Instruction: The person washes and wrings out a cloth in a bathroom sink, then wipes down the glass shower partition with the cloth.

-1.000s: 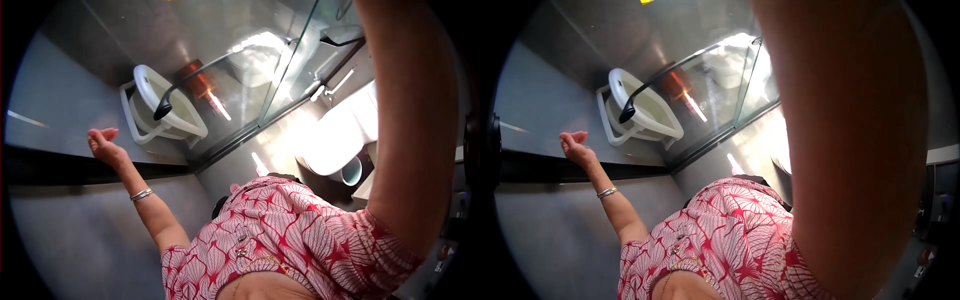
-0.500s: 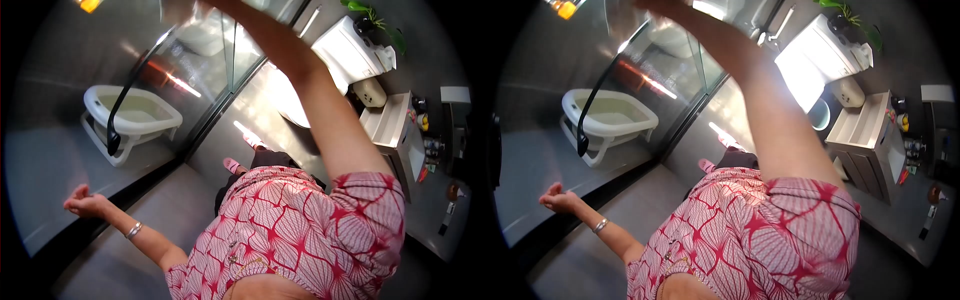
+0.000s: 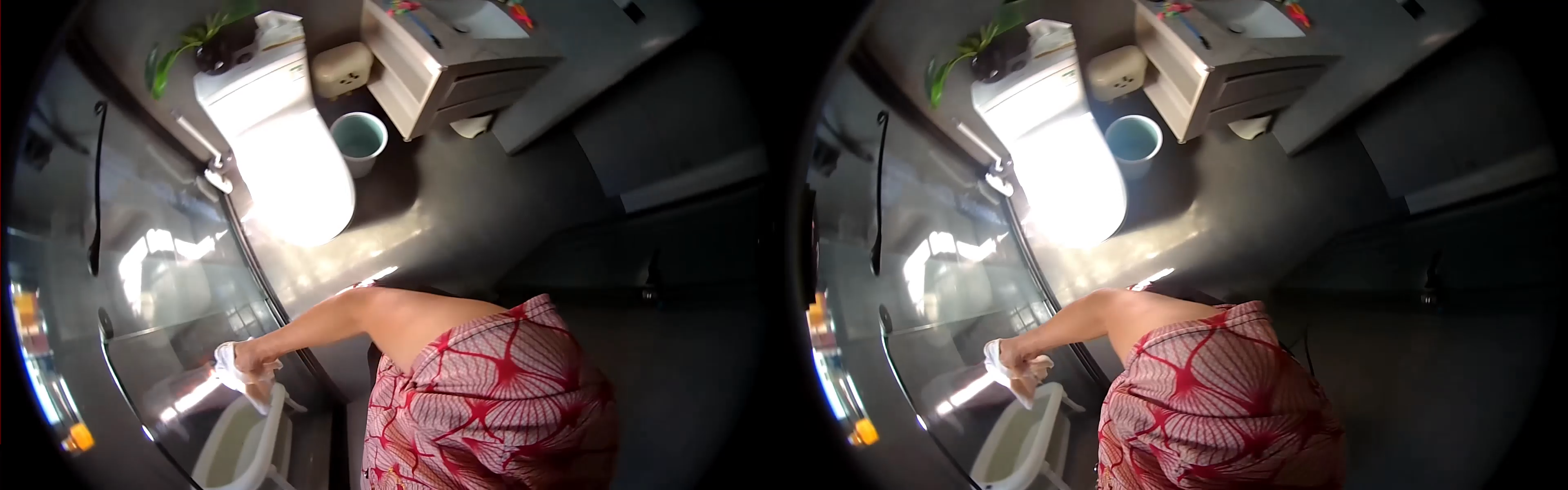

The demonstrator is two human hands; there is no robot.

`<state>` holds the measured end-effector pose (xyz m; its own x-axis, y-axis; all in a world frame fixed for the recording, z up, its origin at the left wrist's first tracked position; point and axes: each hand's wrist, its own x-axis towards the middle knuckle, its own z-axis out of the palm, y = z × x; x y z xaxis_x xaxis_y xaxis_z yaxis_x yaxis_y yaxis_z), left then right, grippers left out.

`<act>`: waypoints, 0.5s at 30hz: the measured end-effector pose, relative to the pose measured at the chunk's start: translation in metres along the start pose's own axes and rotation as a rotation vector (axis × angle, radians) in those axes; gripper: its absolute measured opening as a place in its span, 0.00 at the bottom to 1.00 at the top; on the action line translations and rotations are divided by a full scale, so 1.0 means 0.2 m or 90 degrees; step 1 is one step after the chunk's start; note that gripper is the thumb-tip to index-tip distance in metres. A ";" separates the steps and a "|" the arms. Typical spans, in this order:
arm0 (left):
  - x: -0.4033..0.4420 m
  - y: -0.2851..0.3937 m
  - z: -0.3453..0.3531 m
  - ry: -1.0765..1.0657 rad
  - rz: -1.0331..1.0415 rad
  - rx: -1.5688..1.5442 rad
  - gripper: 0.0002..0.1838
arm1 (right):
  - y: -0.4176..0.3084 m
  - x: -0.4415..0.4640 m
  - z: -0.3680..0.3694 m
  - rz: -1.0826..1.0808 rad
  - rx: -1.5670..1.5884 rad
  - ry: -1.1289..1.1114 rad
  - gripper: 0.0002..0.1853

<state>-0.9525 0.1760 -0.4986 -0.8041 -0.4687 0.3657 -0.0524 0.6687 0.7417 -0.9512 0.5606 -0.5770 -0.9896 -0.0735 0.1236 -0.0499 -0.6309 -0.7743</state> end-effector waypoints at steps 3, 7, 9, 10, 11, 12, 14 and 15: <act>-0.34 -0.19 0.23 -0.268 -0.289 -0.047 0.20 | -0.06 -0.41 -0.17 0.031 0.010 0.118 0.14; -1.00 0.41 0.51 -0.706 -0.420 -0.100 0.14 | -0.21 -1.02 -0.23 0.192 -0.030 0.228 0.11; -1.11 0.49 0.61 -0.820 -0.403 -0.133 0.14 | -0.30 -1.28 -0.22 0.275 -0.035 0.298 0.10; -1.15 0.53 0.67 -0.887 -0.398 -0.156 0.14 | -0.27 -1.39 -0.23 0.261 0.021 0.395 0.08; -1.19 0.57 0.74 -0.954 -0.392 -0.180 0.13 | -0.26 -1.51 -0.25 0.238 0.024 0.422 0.09; -1.21 0.60 0.77 -0.958 -0.387 -0.177 0.13 | -0.24 -1.60 -0.28 0.216 0.029 0.443 0.11; -1.29 0.67 0.85 -0.986 -0.324 -0.091 0.13 | 0.04 -1.76 -0.50 0.177 -0.005 0.541 0.14; -1.35 0.71 0.90 -0.998 -0.302 -0.046 0.14 | 0.04 -1.83 -0.53 0.168 -0.005 0.604 0.14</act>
<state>-0.8492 0.5021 -0.5930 -0.5069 0.4259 -0.7494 -0.4653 0.5967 0.6538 -0.6037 0.6643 -0.6952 -0.6670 0.4406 -0.6008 0.1912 -0.6782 -0.7096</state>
